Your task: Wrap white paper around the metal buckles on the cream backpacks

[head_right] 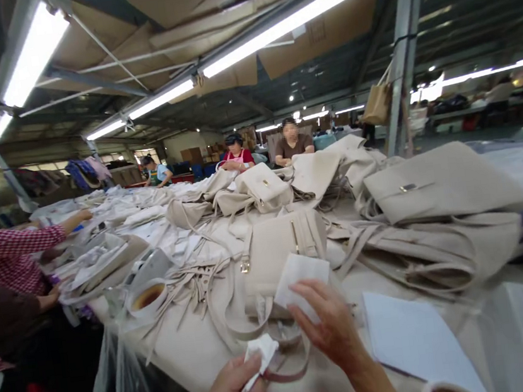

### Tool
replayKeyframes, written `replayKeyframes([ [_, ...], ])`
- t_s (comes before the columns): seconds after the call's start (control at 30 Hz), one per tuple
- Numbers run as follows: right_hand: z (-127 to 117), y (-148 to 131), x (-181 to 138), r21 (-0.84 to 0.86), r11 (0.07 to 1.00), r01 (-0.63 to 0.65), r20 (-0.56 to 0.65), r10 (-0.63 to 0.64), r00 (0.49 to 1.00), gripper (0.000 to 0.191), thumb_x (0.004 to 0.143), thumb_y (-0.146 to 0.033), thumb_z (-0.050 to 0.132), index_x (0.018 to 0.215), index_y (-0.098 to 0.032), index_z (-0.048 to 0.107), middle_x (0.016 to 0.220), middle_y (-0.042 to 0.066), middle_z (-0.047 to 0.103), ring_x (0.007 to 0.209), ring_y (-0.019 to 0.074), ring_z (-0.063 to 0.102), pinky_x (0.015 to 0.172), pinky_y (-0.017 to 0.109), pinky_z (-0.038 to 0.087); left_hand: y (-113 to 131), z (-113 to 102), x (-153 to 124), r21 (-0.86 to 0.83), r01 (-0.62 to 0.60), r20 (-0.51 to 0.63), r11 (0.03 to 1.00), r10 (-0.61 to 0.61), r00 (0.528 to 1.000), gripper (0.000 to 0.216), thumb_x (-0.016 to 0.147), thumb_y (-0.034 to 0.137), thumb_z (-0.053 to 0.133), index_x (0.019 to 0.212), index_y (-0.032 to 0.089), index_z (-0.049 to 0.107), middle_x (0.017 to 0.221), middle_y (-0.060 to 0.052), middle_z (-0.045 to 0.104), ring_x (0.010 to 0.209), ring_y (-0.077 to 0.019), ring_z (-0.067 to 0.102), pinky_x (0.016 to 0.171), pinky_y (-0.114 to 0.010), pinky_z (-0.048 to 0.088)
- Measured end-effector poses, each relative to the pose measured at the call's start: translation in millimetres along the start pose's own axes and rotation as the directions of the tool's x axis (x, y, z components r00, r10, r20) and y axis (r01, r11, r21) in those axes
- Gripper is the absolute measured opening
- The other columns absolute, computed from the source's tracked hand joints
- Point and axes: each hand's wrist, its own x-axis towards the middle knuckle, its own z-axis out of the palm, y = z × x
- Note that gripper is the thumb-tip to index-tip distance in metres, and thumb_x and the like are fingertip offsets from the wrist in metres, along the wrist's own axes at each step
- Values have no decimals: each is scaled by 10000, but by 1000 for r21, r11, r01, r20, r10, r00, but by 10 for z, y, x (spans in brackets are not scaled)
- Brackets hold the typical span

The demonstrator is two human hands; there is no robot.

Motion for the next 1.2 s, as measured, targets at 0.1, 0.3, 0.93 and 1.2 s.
replayKeyframes([
  [0.1, 46, -238, -40, 301, 953, -43, 387, -81, 919, 466, 790, -374, 677, 1243, -283, 618, 1265, 111, 619, 1161, 286, 577, 986, 417, 481, 192, 41, 60, -39, -8, 29, 999, 9, 1000, 534, 527, 584, 826, 690, 197, 496, 340, 110, 392, 289, -35, 249, 337, -189, 148],
  [0.3, 177, -358, -71, 509, 800, -317, 503, 22, 864, 298, 860, -429, 580, 1059, -276, 740, 1267, 113, 641, 1202, 295, 555, 1046, 461, 403, 373, 50, 15, 130, -114, 131, 985, 97, 987, 483, 628, 461, 779, 929, 178, 529, 421, 76, 517, 300, -60, 333, 333, -193, 239],
  [0.93, 176, -459, 5, 636, 468, -614, 466, 400, 789, 406, 718, -550, 687, 609, -178, 567, 546, -39, 518, 544, 118, 459, 544, 242, 369, 258, 116, 275, 528, -208, -81, 823, 293, 953, 517, 714, 663, 595, 893, 183, 521, 789, -9, 566, 648, -144, 556, 509, -223, 376],
  [1.2, 189, -438, 13, 647, 434, -627, 491, 391, 778, 397, 702, -517, 705, 585, -177, 537, 551, -44, 481, 566, 116, 424, 554, 249, 341, 287, 165, 354, 558, -278, -69, 782, 377, 924, 125, 566, 188, 587, 672, 137, 629, 604, 21, 534, 574, -110, 430, 548, -234, 303],
])
